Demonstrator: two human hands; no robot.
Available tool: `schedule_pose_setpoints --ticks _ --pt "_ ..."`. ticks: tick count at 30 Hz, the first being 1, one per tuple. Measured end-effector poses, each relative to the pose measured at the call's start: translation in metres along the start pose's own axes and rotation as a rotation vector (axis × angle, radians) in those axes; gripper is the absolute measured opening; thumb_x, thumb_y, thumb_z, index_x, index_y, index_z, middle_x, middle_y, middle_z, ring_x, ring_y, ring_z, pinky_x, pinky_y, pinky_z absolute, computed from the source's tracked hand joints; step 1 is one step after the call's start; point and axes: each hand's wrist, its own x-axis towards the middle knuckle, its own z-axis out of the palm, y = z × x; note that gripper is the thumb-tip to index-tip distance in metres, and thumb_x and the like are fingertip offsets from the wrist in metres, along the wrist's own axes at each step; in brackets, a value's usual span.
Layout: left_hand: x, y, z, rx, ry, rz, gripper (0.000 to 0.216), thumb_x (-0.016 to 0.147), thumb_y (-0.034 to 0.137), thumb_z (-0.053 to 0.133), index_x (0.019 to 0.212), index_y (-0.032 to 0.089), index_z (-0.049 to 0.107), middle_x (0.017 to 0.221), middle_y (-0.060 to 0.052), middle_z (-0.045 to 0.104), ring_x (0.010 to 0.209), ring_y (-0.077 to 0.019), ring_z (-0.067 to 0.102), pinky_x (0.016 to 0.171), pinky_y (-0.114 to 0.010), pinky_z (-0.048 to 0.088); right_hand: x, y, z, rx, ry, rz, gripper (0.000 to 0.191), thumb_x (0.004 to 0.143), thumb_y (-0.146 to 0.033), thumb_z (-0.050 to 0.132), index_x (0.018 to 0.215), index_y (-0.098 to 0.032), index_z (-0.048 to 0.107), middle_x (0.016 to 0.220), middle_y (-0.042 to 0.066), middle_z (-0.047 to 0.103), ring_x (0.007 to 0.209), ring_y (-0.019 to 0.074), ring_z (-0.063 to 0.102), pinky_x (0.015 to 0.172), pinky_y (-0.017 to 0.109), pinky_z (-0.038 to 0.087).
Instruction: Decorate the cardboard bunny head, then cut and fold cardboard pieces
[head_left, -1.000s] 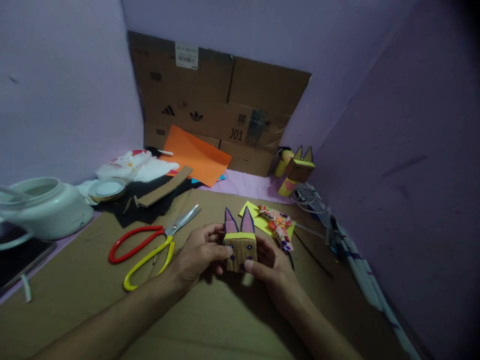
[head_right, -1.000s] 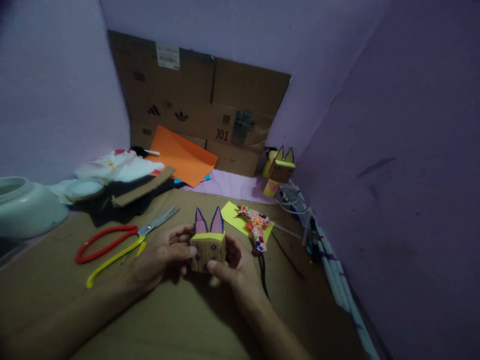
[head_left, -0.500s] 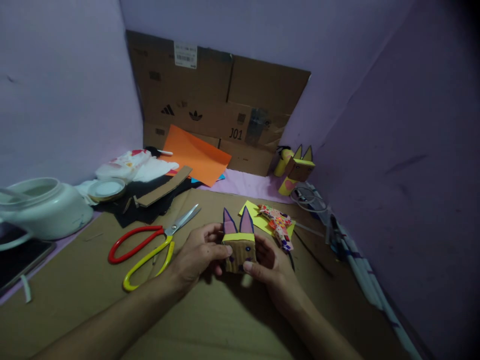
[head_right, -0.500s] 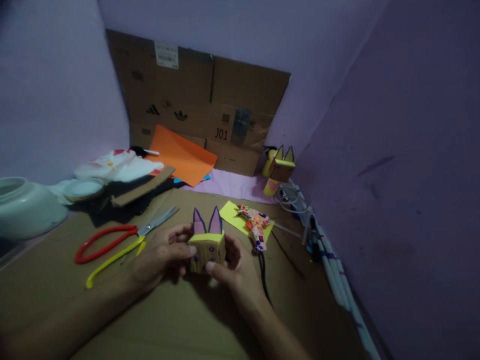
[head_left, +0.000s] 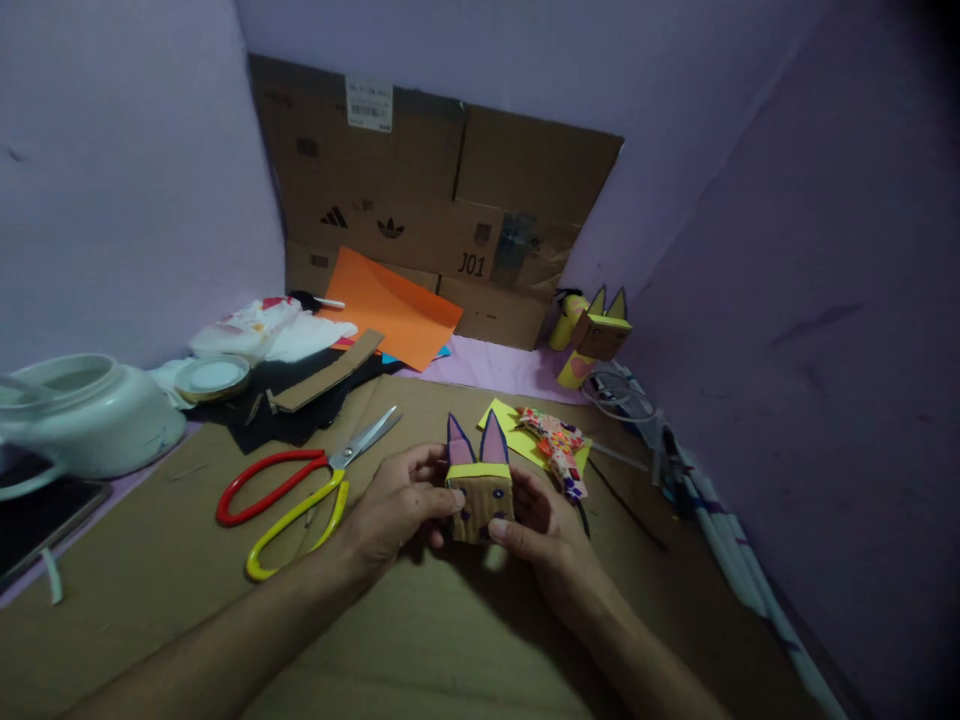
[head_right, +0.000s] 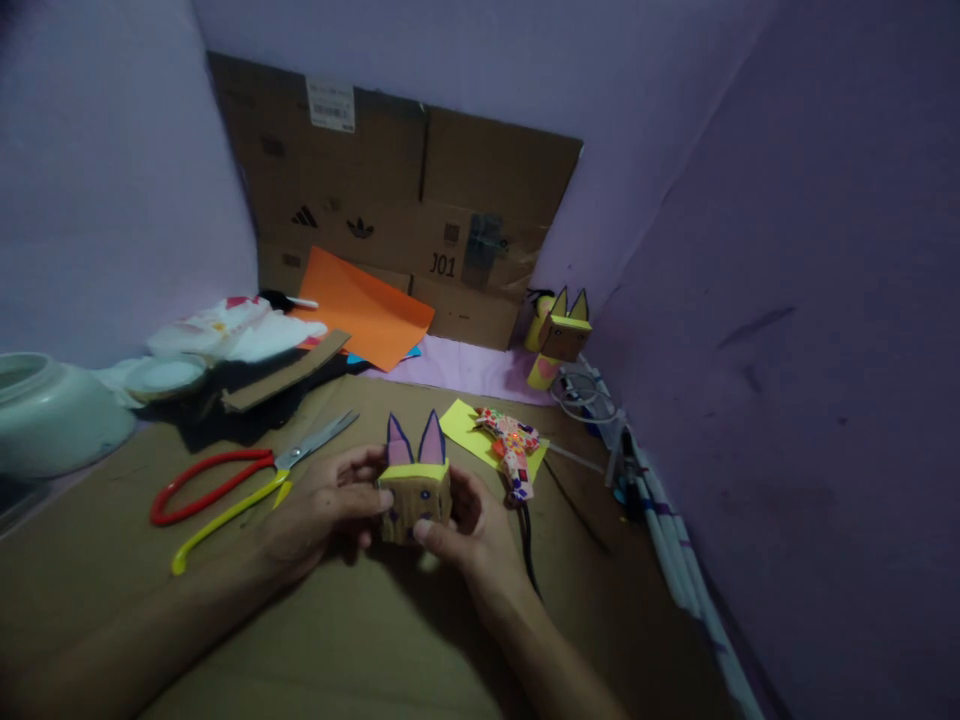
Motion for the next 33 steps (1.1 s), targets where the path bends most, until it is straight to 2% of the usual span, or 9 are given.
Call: schedule_pose_setpoints --ticks 3,9,12,18,27,33 --pt "0.0007 -0.0002 -0.0004 0.003 -0.007 0.005 0.047 0.060 0.025 0.072 0.102 0.011 0.056 0.091 -0.008 0.065 0.056 -0.0091 0.055 0.036 -0.015 0.043 -0.0002 -0.0002 -0.0006 0.013 -0.011 0.013 0.055 0.060 -0.029 0.078 0.110 -0.021 0.057 0.117 0.008 0.062 0.112 0.0289 0.053 0.093 0.042 0.043" --pt "0.0004 0.0008 -0.0018 0.006 -0.028 0.001 0.055 0.058 0.028 0.076 0.107 0.012 0.056 0.095 -0.010 0.065 0.058 -0.0093 0.055 0.037 -0.014 0.041 -0.0003 -0.0052 0.0018 0.033 0.015 0.035 0.057 0.054 -0.029 0.079 0.106 -0.019 0.060 0.115 0.010 0.062 0.112 0.0321 0.053 0.096 0.045 0.041" --pt "-0.0004 0.0021 -0.0030 0.013 -0.036 -0.003 0.055 0.058 0.028 0.076 0.107 0.012 0.057 0.094 -0.010 0.065 0.058 -0.0099 0.056 0.037 -0.015 0.041 0.0000 -0.0059 0.0023 0.040 0.012 0.038 0.057 0.054 -0.029 0.078 0.108 -0.019 0.060 0.116 0.010 0.062 0.113 0.0325 0.052 0.101 0.047 0.037" --pt "-0.0007 0.0014 -0.0042 0.021 -0.052 -0.001 0.049 0.064 0.028 0.072 0.108 0.013 0.058 0.096 -0.010 0.065 0.055 -0.0089 0.055 0.036 -0.015 0.040 0.0004 -0.0050 0.0007 0.044 -0.004 0.032 0.057 0.055 -0.029 0.078 0.108 -0.019 0.060 0.118 0.010 0.061 0.113 0.0319 0.052 0.100 0.047 0.038" --pt "0.0010 0.0013 -0.0036 0.032 -0.044 -0.014 0.052 0.060 0.029 0.074 0.106 0.013 0.057 0.097 -0.010 0.064 0.058 -0.0106 0.056 0.036 -0.015 0.041 0.0002 -0.0041 0.0013 0.067 0.002 0.037 0.057 0.053 -0.029 0.081 0.106 -0.022 0.061 0.115 0.008 0.063 0.112 0.0306 0.054 0.100 0.046 0.038" --pt "-0.0003 0.0038 -0.0034 0.009 -0.049 -0.039 0.051 0.058 0.028 0.074 0.104 0.014 0.056 0.092 -0.007 0.064 0.056 -0.0097 0.056 0.036 -0.015 0.040 -0.0019 -0.0021 0.0007 0.043 -0.013 0.021 0.056 0.058 -0.030 0.079 0.109 -0.021 0.059 0.114 0.008 0.064 0.111 0.0295 0.055 0.099 0.045 0.040"
